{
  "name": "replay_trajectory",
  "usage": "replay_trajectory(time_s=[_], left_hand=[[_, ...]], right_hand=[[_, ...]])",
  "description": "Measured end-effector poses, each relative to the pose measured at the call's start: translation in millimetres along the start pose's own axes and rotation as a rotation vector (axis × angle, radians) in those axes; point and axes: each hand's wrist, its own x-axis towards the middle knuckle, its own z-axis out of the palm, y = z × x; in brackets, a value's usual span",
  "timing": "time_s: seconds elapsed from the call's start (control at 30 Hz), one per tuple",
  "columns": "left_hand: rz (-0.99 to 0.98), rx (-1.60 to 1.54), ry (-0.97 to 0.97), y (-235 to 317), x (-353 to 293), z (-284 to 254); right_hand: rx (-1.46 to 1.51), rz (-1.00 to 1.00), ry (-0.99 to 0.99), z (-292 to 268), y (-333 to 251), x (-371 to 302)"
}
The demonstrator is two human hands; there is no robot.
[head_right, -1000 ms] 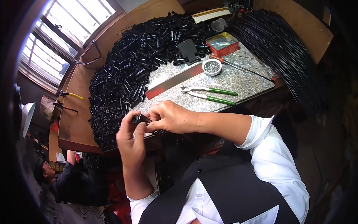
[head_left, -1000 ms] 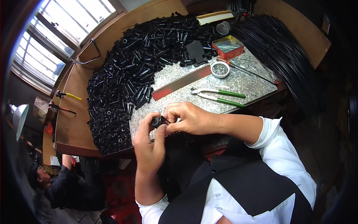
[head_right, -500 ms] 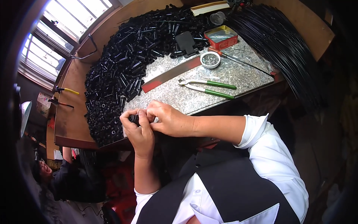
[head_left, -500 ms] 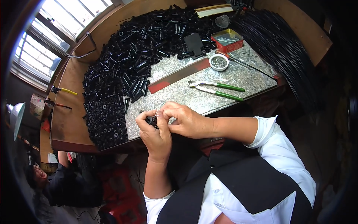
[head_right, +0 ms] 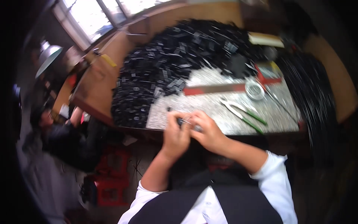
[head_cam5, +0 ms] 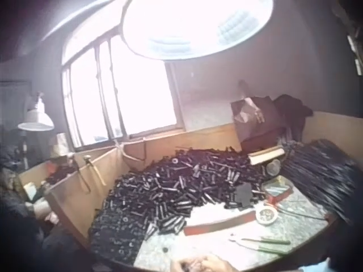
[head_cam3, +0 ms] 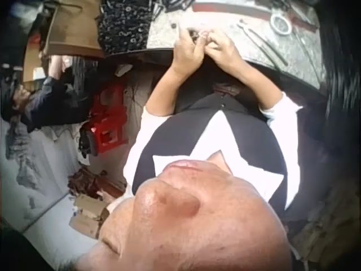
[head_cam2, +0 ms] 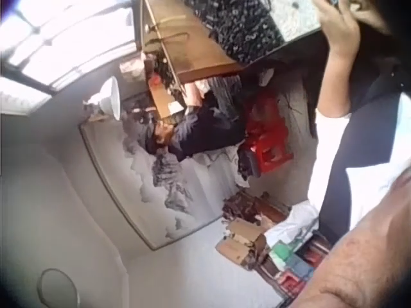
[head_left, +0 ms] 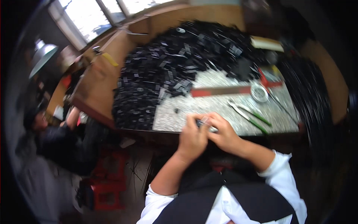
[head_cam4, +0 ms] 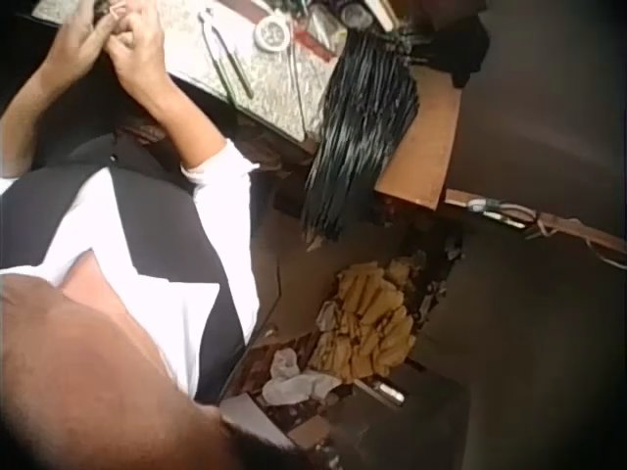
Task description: Assembling umbrella frame components by connecting spokes to a central hub and using pliers to secure them.
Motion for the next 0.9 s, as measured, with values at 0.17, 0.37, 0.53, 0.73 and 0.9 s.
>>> replay_trajectory(time_s=[0.17, 0.37, 0.53, 0.73, 0.9], left_hand=[[0.045, 0.009, 0.031, -2, -8, 6], [0.017, -0.054, 0.022, -6, -7, -7], [-0.136, -0.437, 0.082, -24, -6, -5], [-0.151, -0.689, 0.017, -28, -4, -10], [-0.157, -0.586, -0.042, -14, -9, -5]], right_hand=[[0.062, 0.134, -0.079, -4, -5, -9], [-0.221, 0.068, -0.065, -48, -11, -21], [-1.124, -0.019, -0.148, -102, 38, -31], [-1.193, 0.263, -0.104, -108, 52, -50], [-1.255, 0.135, -0.043, -108, 71, -64]])
